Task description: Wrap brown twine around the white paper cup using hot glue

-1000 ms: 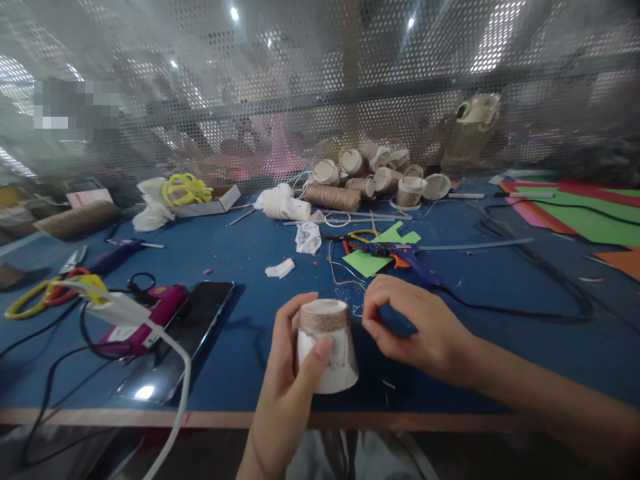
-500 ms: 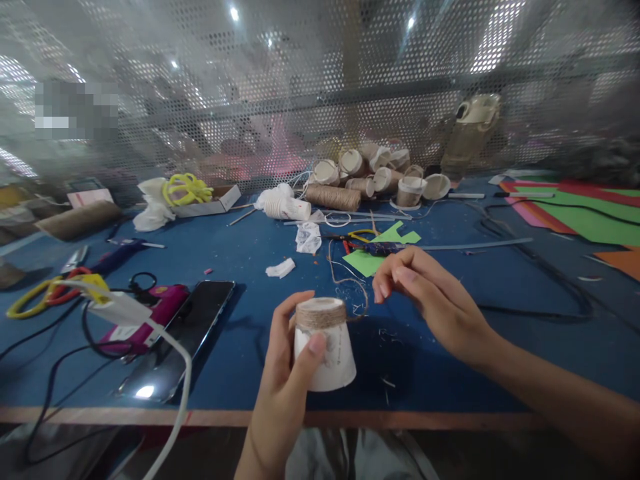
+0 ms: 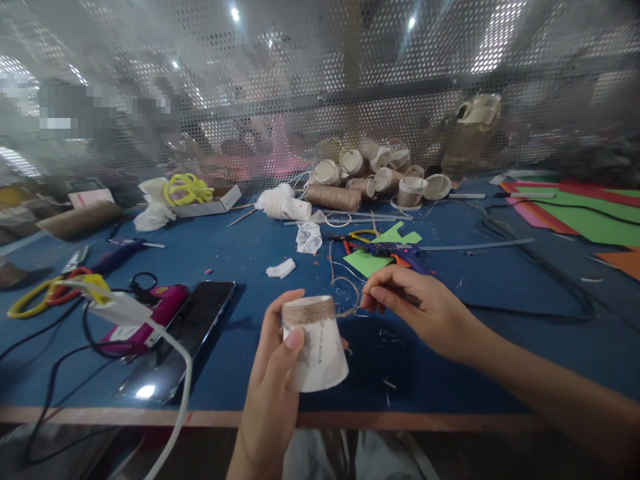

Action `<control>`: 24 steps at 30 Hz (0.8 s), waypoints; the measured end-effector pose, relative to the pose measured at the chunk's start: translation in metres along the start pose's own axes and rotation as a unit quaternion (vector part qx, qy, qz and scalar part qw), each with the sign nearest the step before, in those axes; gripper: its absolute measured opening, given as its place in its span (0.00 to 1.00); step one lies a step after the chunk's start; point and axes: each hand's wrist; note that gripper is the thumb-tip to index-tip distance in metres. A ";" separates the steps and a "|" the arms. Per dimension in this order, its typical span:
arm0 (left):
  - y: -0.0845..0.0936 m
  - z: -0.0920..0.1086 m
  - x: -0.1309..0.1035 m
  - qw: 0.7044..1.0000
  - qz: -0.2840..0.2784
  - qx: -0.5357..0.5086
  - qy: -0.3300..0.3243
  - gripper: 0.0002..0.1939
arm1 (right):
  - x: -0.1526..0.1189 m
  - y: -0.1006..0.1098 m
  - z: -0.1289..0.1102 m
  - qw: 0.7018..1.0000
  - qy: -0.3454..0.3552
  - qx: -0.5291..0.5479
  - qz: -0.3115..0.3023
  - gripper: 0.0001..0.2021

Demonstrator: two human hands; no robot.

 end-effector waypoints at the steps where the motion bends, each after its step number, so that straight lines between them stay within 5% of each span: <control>1: 0.000 0.001 0.000 1.000 -0.002 -0.001 0.000 0.25 | 0.000 0.000 0.000 1.000 -0.002 0.000 -0.003 0.08; 24: 0.003 0.001 -0.001 1.000 -0.009 0.008 0.011 0.27 | -0.003 0.005 -0.002 0.997 0.016 -0.074 -0.016 0.15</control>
Point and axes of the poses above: each hand's wrist, its own x-axis towards the middle knuckle, its own y-axis out of the back of the hand, z = x × y, and after that the axes turned 1 degree about y, right-handed
